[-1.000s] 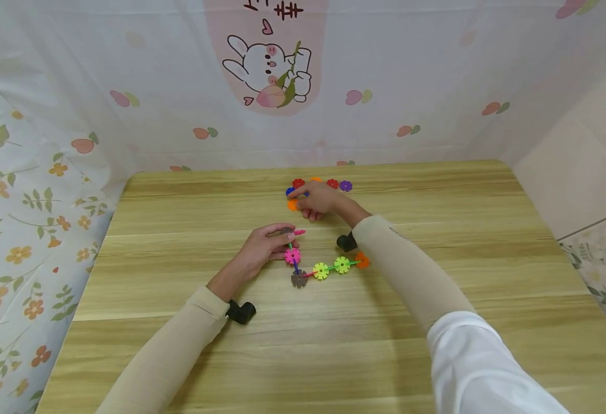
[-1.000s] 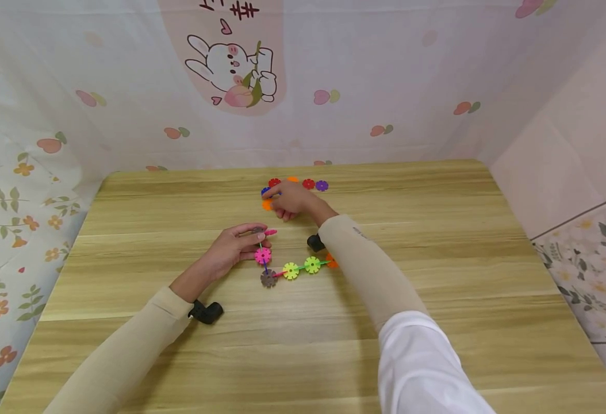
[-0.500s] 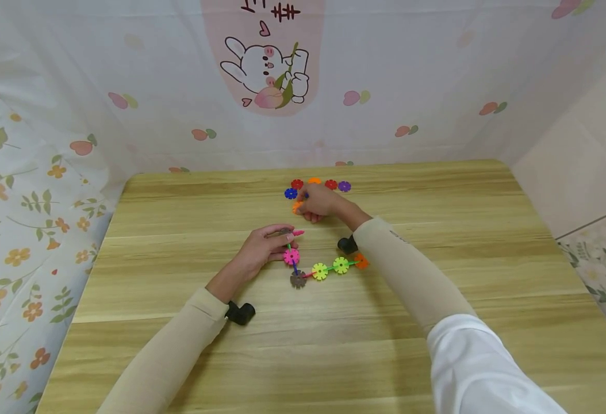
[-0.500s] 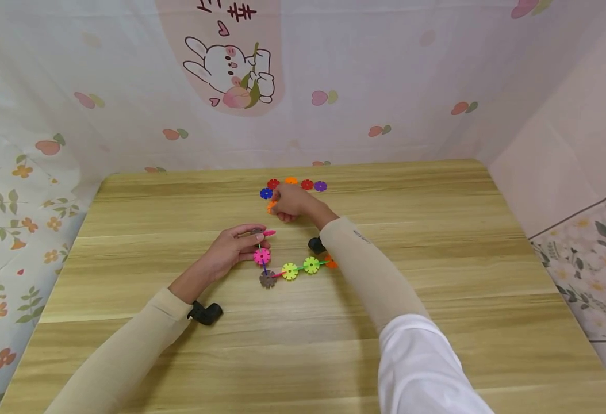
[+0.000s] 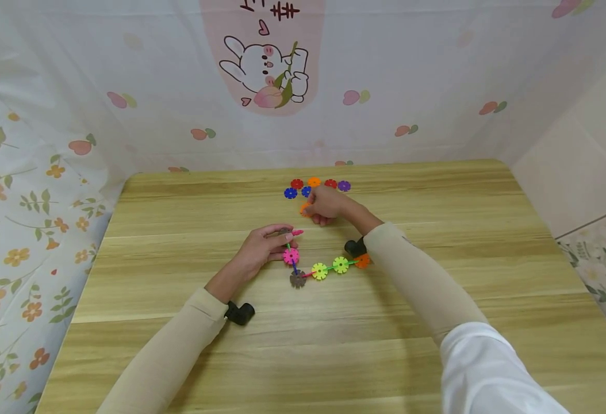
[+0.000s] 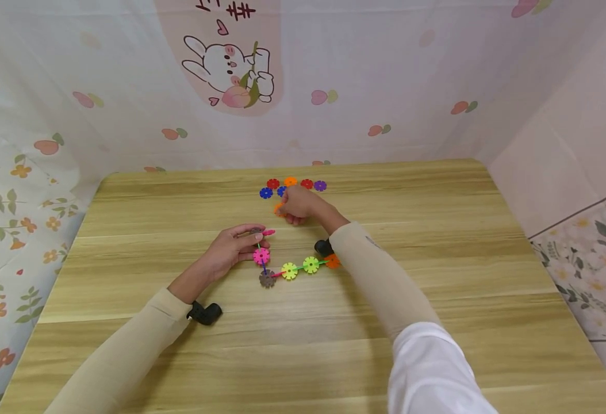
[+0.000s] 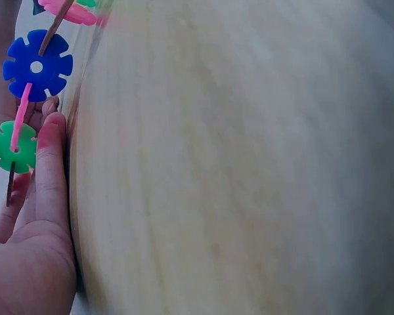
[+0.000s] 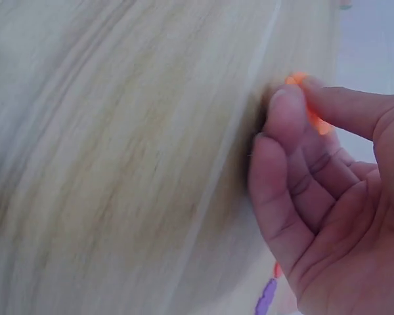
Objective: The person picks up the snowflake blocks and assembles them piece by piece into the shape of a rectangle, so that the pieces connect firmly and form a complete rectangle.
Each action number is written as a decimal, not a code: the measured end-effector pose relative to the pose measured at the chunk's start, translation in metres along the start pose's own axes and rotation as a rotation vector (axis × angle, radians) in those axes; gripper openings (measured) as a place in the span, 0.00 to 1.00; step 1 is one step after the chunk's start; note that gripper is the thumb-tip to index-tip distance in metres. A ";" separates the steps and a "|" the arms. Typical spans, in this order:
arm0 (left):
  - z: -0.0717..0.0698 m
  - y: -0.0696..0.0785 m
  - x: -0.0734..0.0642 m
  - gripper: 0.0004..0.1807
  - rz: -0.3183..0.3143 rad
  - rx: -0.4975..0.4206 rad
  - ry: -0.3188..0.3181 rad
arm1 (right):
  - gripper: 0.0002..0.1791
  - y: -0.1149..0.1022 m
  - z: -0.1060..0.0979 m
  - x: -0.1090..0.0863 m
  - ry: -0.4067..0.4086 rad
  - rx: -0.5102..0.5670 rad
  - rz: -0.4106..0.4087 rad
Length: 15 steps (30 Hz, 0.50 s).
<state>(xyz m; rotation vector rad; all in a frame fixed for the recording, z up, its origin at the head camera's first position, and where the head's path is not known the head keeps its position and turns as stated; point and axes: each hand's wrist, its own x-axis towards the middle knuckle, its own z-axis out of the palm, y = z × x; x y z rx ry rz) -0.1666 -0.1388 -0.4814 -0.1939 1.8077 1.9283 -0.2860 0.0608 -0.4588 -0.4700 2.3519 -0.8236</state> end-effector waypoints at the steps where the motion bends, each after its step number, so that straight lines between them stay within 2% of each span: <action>1: 0.000 0.000 0.000 0.22 0.000 0.000 -0.003 | 0.12 0.000 -0.001 -0.002 -0.002 -0.004 -0.003; 5: -0.001 -0.001 0.000 0.22 0.005 0.000 -0.016 | 0.12 0.003 -0.003 -0.009 -0.009 -0.008 -0.013; 15: -0.002 -0.002 0.001 0.20 0.018 -0.028 -0.032 | 0.10 0.009 -0.009 -0.028 -0.005 0.059 -0.027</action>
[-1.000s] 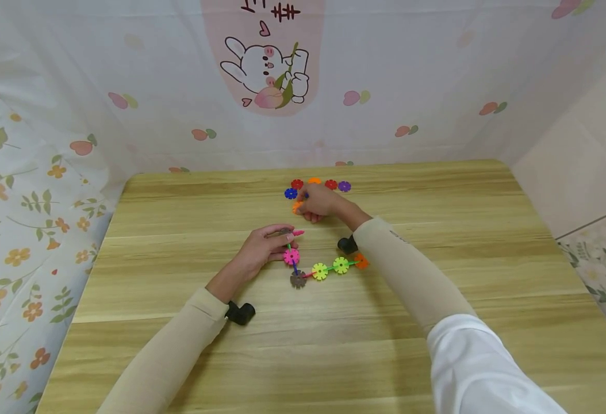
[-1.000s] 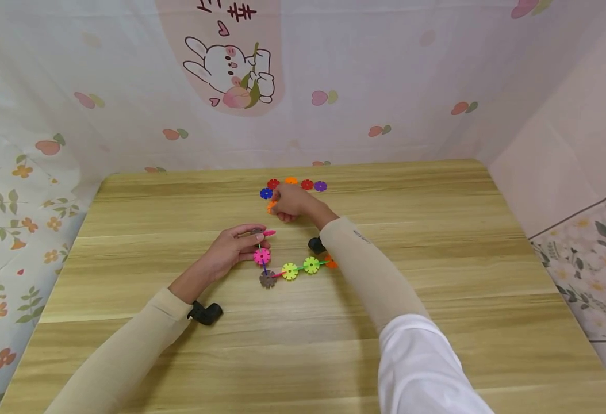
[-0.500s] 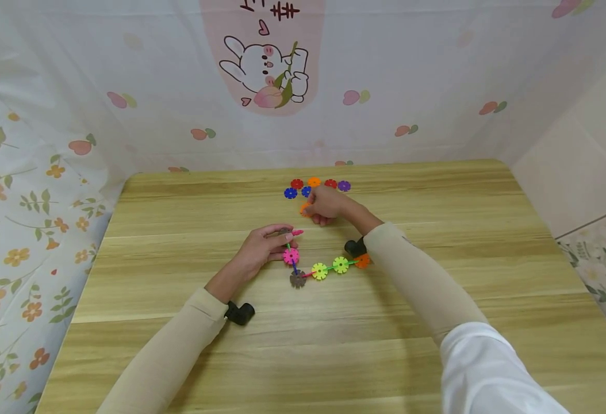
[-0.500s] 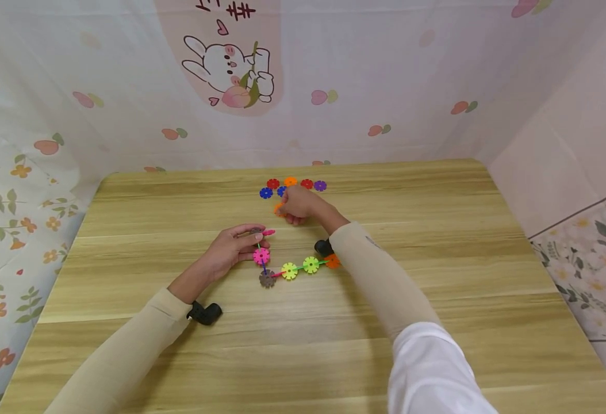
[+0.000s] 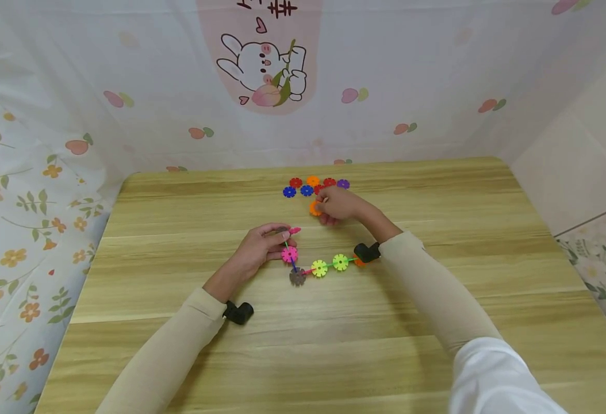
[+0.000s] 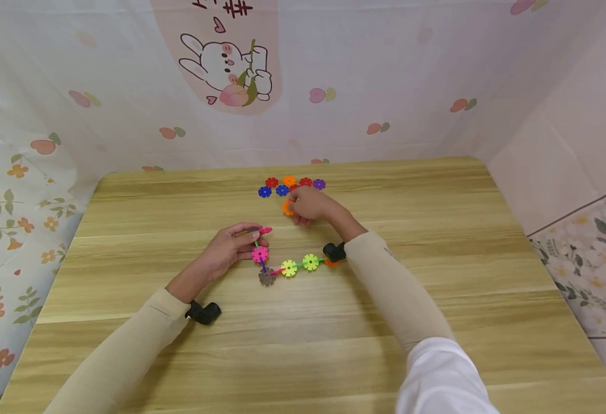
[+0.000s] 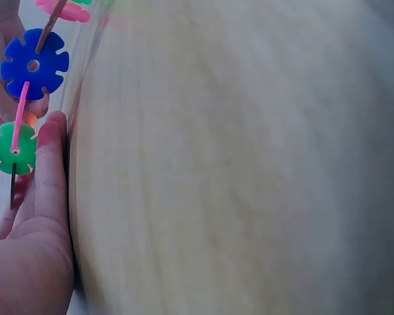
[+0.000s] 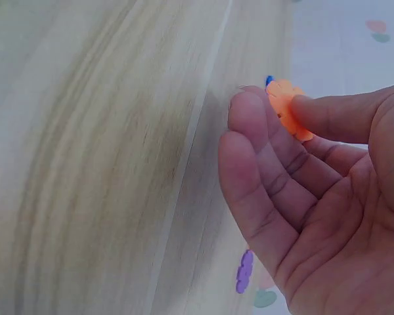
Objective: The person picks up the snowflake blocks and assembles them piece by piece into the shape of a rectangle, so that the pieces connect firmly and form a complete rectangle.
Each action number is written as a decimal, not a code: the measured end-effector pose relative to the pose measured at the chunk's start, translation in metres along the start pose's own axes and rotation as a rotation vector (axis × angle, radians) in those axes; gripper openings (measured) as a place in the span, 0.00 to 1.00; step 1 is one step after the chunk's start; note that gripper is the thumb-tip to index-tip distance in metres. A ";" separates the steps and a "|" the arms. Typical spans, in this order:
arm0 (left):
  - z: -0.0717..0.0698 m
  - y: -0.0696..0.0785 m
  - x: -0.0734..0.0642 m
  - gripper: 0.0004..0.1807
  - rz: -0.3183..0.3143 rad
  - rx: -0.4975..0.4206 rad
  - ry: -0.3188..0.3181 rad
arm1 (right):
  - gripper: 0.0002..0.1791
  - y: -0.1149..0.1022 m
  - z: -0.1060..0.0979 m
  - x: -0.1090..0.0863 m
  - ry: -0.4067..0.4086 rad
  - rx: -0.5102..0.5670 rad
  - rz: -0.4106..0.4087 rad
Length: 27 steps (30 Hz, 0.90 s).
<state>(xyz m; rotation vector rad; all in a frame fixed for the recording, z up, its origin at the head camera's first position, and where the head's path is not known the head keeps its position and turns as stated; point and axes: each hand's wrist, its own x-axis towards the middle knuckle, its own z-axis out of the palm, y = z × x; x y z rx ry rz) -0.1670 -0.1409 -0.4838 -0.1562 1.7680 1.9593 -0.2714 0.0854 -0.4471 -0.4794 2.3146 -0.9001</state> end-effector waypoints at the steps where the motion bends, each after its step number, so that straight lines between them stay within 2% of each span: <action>1: 0.000 0.000 0.000 0.20 0.002 -0.005 -0.004 | 0.10 0.001 0.000 -0.002 0.000 0.005 -0.004; 9: 0.000 0.001 -0.001 0.19 0.001 -0.015 -0.003 | 0.11 0.001 0.006 -0.014 0.018 0.025 -0.039; 16: -0.001 0.002 -0.003 0.18 0.020 -0.022 -0.015 | 0.10 -0.006 0.013 -0.023 -0.013 0.073 -0.039; 27: -0.001 0.000 -0.003 0.16 0.006 -0.045 -0.016 | 0.08 -0.006 0.025 -0.023 -0.041 0.130 -0.044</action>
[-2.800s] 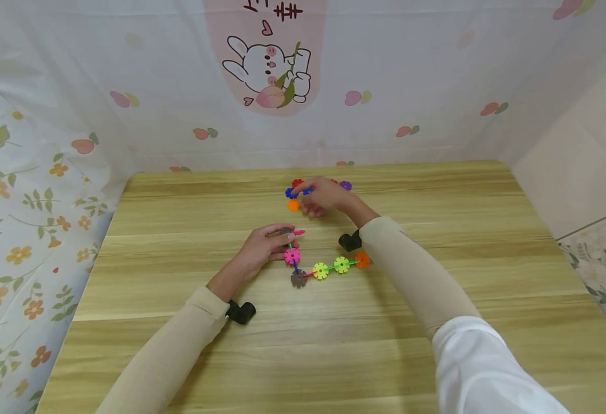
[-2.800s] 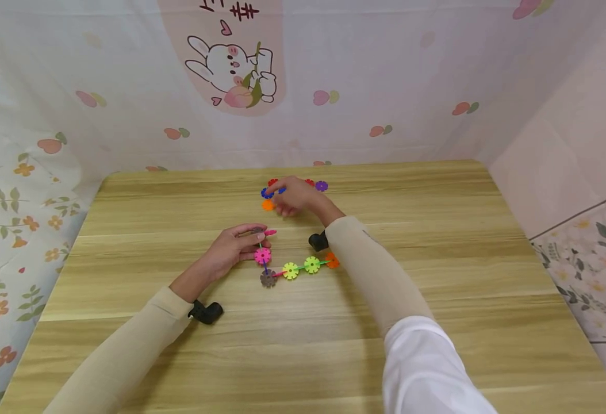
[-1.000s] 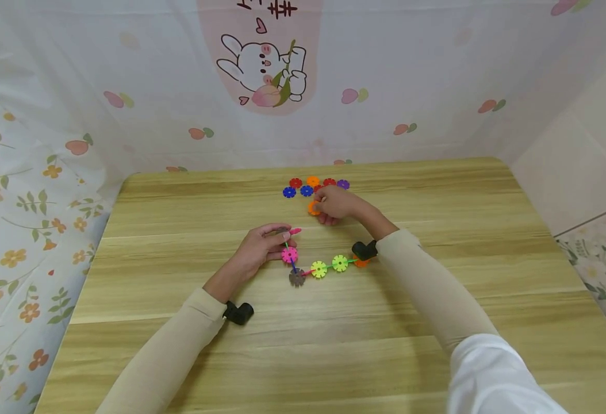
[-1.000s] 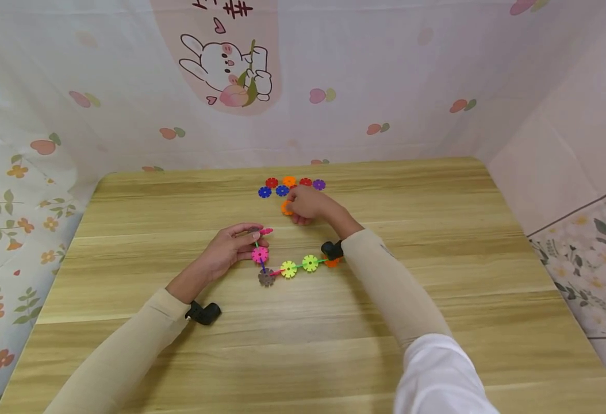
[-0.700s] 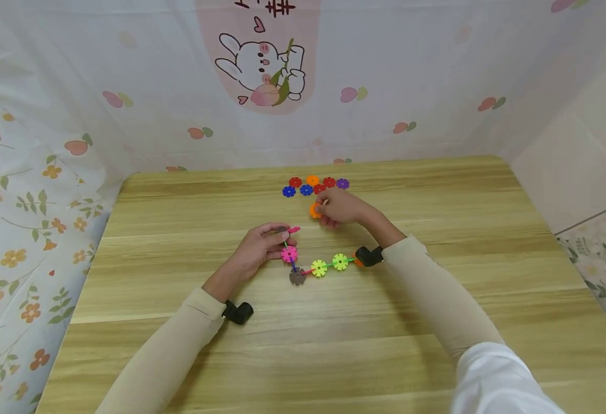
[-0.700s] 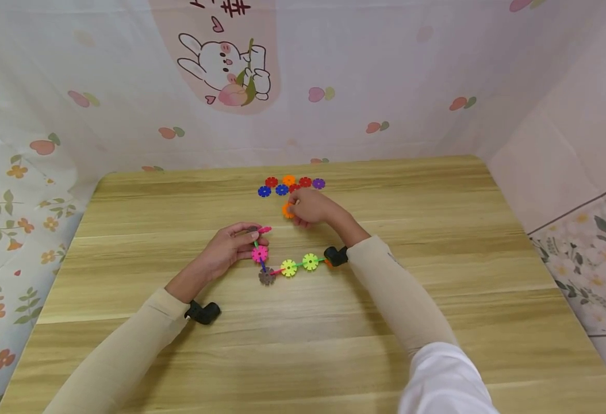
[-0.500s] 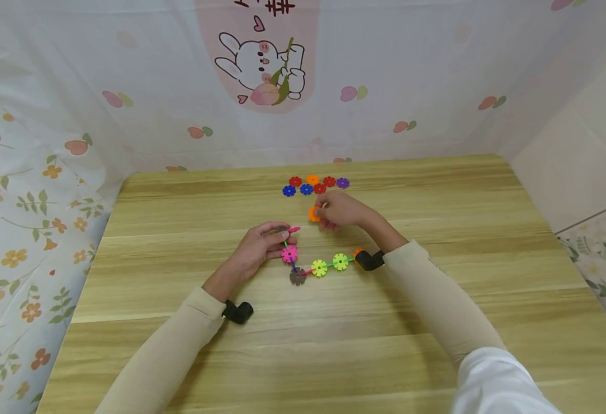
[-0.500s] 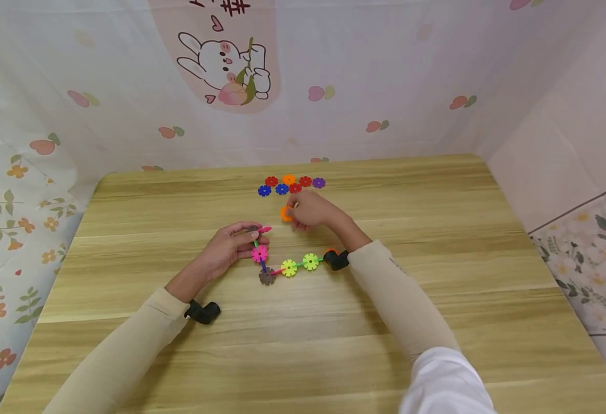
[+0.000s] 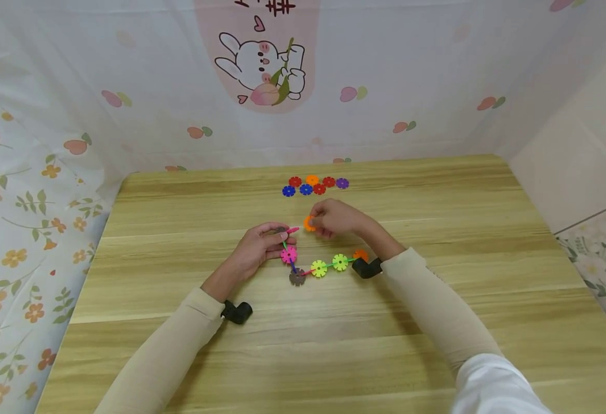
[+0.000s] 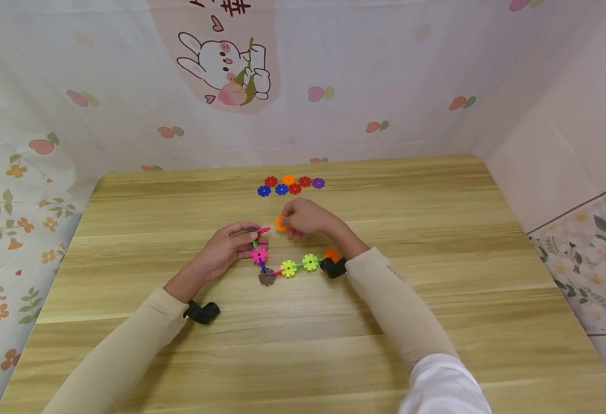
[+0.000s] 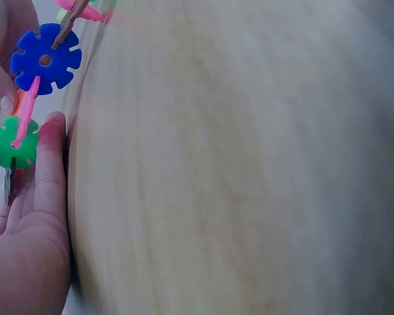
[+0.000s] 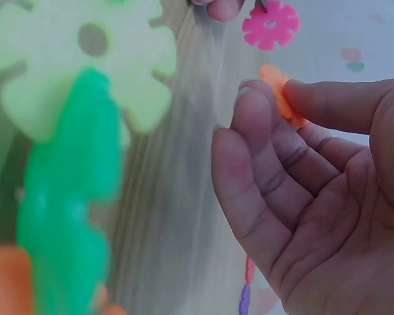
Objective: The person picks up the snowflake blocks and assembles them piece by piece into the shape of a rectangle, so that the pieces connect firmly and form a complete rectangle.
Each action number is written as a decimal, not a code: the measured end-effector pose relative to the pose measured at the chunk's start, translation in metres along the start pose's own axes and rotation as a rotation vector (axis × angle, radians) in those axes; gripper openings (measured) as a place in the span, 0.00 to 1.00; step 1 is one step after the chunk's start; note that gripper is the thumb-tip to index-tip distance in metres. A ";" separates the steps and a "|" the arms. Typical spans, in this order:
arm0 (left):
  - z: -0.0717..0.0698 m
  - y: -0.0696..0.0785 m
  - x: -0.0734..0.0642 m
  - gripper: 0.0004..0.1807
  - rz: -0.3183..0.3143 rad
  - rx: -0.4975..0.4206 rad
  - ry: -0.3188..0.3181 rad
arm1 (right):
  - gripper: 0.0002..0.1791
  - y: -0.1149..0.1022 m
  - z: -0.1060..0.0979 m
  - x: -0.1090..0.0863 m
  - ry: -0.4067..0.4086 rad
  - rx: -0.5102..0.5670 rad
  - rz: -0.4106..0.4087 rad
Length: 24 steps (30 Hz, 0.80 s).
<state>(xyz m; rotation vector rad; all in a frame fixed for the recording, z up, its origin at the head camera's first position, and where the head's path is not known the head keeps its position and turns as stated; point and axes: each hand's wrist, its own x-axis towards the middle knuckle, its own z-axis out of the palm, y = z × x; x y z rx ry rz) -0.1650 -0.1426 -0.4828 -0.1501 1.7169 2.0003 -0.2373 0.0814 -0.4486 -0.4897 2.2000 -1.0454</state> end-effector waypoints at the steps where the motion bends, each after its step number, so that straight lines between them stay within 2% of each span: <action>1: 0.000 0.000 0.000 0.16 0.001 -0.001 -0.003 | 0.08 0.001 0.001 0.001 0.002 0.005 -0.004; 6: -0.001 0.000 0.001 0.16 0.003 -0.011 -0.012 | 0.08 0.001 0.005 0.002 0.009 0.050 -0.022; 14: -0.002 0.000 0.001 0.16 0.000 -0.015 -0.021 | 0.09 -0.008 0.010 -0.001 0.012 0.145 -0.009; 24: -0.003 0.001 -0.001 0.15 0.010 -0.052 -0.022 | 0.09 -0.006 0.018 0.003 -0.006 0.255 0.006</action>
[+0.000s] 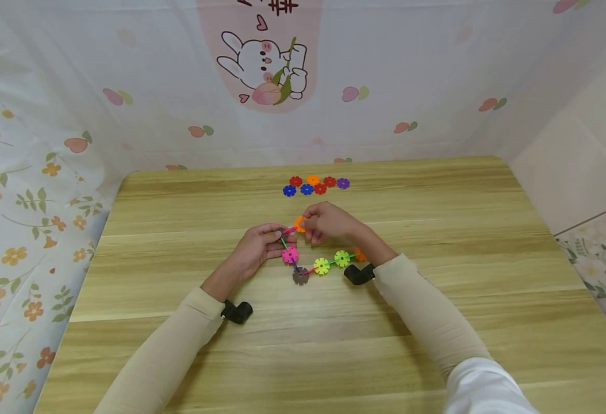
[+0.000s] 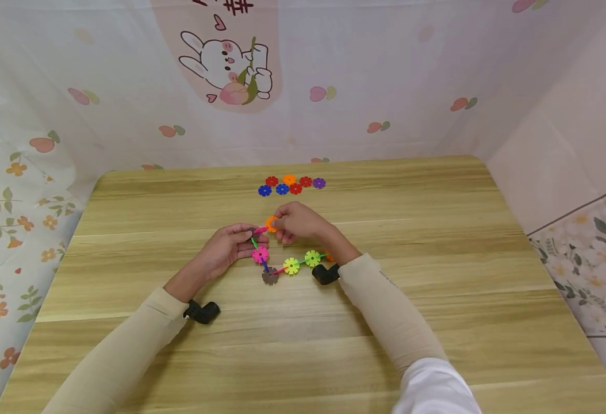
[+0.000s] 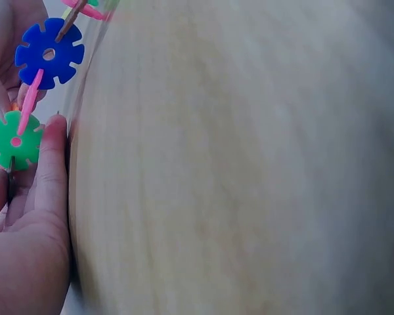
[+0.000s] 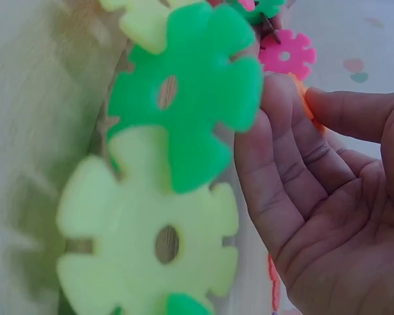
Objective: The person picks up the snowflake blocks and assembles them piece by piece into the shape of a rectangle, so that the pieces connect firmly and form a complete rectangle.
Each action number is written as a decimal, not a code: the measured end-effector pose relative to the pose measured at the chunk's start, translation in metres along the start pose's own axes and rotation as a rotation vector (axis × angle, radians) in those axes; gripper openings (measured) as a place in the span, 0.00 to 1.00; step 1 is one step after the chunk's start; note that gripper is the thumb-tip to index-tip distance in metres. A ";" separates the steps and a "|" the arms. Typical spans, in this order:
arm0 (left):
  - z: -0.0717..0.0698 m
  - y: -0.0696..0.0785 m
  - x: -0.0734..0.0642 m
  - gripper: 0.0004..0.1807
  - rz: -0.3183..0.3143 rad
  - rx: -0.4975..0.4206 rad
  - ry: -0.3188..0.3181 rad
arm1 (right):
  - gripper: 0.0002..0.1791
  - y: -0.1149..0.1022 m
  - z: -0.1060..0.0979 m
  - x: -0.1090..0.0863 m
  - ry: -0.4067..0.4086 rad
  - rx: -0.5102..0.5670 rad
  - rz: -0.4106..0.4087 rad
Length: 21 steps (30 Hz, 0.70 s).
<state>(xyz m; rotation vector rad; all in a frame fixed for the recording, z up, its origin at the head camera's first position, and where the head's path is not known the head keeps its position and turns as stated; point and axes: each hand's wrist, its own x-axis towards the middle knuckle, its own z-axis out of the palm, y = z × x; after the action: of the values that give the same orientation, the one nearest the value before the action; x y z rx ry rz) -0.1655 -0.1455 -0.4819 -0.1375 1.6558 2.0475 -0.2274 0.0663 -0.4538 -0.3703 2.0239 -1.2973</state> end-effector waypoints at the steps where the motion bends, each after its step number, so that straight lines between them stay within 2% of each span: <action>1: 0.000 0.000 0.000 0.16 0.001 -0.002 0.001 | 0.09 0.000 0.000 0.000 0.001 0.007 0.000; 10: -0.001 -0.001 0.001 0.18 0.000 0.009 -0.020 | 0.09 -0.001 0.002 0.001 0.010 0.030 0.005; 21: -0.004 -0.001 0.003 0.19 -0.013 -0.024 -0.026 | 0.08 -0.003 0.006 0.001 0.029 0.064 0.010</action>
<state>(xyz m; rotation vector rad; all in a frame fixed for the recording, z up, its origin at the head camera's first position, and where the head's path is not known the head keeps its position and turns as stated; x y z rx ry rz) -0.1682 -0.1481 -0.4853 -0.1291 1.6107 2.0514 -0.2245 0.0605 -0.4532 -0.3134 2.0005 -1.3646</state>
